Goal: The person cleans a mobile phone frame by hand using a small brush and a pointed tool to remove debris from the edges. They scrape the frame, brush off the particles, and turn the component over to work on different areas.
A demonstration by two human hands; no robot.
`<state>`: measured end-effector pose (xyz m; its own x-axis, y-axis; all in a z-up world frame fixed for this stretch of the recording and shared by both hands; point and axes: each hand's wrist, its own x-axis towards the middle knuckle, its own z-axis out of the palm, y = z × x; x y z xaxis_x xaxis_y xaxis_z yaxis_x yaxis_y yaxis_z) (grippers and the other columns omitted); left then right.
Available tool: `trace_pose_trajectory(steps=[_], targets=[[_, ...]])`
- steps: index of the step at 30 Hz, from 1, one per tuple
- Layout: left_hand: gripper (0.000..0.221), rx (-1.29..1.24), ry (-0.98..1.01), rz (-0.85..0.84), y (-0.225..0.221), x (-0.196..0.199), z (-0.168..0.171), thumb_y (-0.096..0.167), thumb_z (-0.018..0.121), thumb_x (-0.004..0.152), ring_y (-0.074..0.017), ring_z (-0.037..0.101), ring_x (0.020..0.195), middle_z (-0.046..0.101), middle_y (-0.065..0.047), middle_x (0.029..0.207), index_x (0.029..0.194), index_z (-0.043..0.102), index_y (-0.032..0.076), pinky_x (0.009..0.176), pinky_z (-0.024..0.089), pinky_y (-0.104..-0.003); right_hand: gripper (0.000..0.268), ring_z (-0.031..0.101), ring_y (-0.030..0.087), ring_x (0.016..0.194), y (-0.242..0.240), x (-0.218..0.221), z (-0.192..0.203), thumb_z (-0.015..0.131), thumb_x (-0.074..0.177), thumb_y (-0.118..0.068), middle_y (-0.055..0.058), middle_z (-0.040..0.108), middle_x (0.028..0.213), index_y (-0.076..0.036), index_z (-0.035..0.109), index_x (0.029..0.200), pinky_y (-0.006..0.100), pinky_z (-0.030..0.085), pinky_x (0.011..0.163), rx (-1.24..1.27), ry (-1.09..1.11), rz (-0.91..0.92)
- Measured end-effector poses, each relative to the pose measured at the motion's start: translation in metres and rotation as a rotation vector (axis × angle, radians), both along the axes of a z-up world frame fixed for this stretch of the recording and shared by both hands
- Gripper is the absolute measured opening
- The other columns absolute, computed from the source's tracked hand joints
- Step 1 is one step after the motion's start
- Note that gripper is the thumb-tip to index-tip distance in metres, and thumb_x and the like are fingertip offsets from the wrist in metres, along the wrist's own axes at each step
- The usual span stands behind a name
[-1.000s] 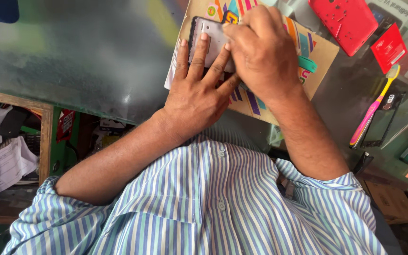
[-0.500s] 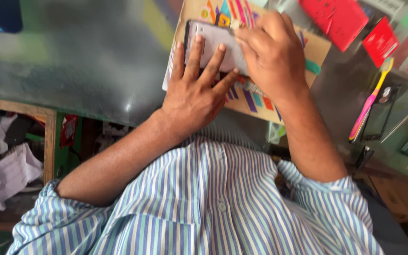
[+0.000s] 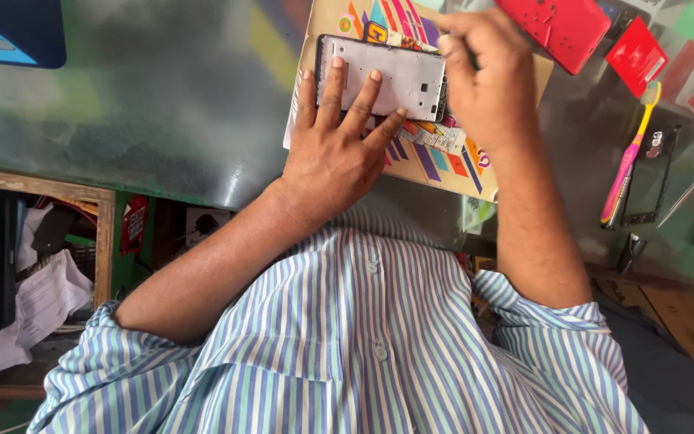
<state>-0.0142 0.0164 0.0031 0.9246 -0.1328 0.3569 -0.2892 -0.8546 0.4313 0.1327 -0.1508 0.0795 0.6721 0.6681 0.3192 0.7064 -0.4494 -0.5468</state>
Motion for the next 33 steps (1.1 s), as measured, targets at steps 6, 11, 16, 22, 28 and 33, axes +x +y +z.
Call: trace_pose_trajectory(steps=[6,11,16,22,28,33], targets=[[0.058,0.014,-0.013,-0.011,-0.003,0.000,-0.002,0.036,0.081,0.090,-0.0564,0.028,0.149,0.042,-0.023,0.161,0.144,0.069,0.022,0.118,0.020,-0.078,0.031,0.070,0.031,0.093,-0.006,0.003,-0.013,0.083,0.093,-0.012,0.016,0.067,0.107,0.002,0.069,0.116,0.040,0.056,0.078,-0.154,-0.098,0.050],[0.059,0.017,0.008,-0.017,-0.004,-0.002,-0.004,0.036,0.080,0.088,-0.0576,0.028,0.148,0.043,-0.023,0.160,0.144,0.067,0.022,0.117,0.020,-0.077,0.022,0.072,0.029,0.091,0.021,0.011,-0.018,0.085,0.102,-0.018,0.010,0.071,0.107,-0.004,0.073,0.114,0.040,0.057,0.078,-0.197,-0.060,0.091],[0.059,0.022,-0.014,-0.002,-0.004,-0.001,-0.004,0.036,0.080,0.090,-0.0571,0.029,0.148,0.042,-0.023,0.160,0.145,0.067,0.023,0.117,0.021,-0.077,0.011,0.070,0.031,0.092,0.038,0.007,-0.018,0.076,0.097,-0.008,0.011,0.068,0.102,-0.005,0.071,0.105,0.042,0.056,0.078,-0.278,-0.225,0.214],[0.059,0.006,0.003,0.006,-0.006,-0.001,-0.005,0.040,0.080,0.088,-0.0567,0.030,0.147,0.044,-0.023,0.159,0.143,0.067,0.022,0.117,0.021,-0.077,0.008,0.068,0.034,0.088,0.034,0.007,-0.029,0.073,0.095,-0.004,0.012,0.066,0.100,-0.003,0.066,0.097,0.044,0.055,0.075,-0.279,-0.238,0.180],[0.060,0.007,0.007,0.002,-0.005,0.000,-0.003,0.041,0.081,0.087,-0.0571,0.030,0.146,0.044,-0.024,0.157,0.142,0.068,0.021,0.117,0.021,-0.078,0.010,0.069,0.034,0.088,0.024,0.021,-0.020,0.067,0.108,-0.006,0.013,0.068,0.098,0.001,0.063,0.104,0.046,0.055,0.077,-0.214,-0.033,0.095],[0.059,0.003,-0.003,0.005,-0.006,-0.001,-0.004,0.040,0.080,0.087,-0.0573,0.030,0.147,0.044,-0.025,0.158,0.142,0.068,0.021,0.117,0.019,-0.078,0.012,0.072,0.029,0.091,0.015,0.020,-0.008,0.069,0.113,-0.012,0.013,0.070,0.101,0.000,0.068,0.110,0.042,0.056,0.078,-0.238,0.015,0.164]])
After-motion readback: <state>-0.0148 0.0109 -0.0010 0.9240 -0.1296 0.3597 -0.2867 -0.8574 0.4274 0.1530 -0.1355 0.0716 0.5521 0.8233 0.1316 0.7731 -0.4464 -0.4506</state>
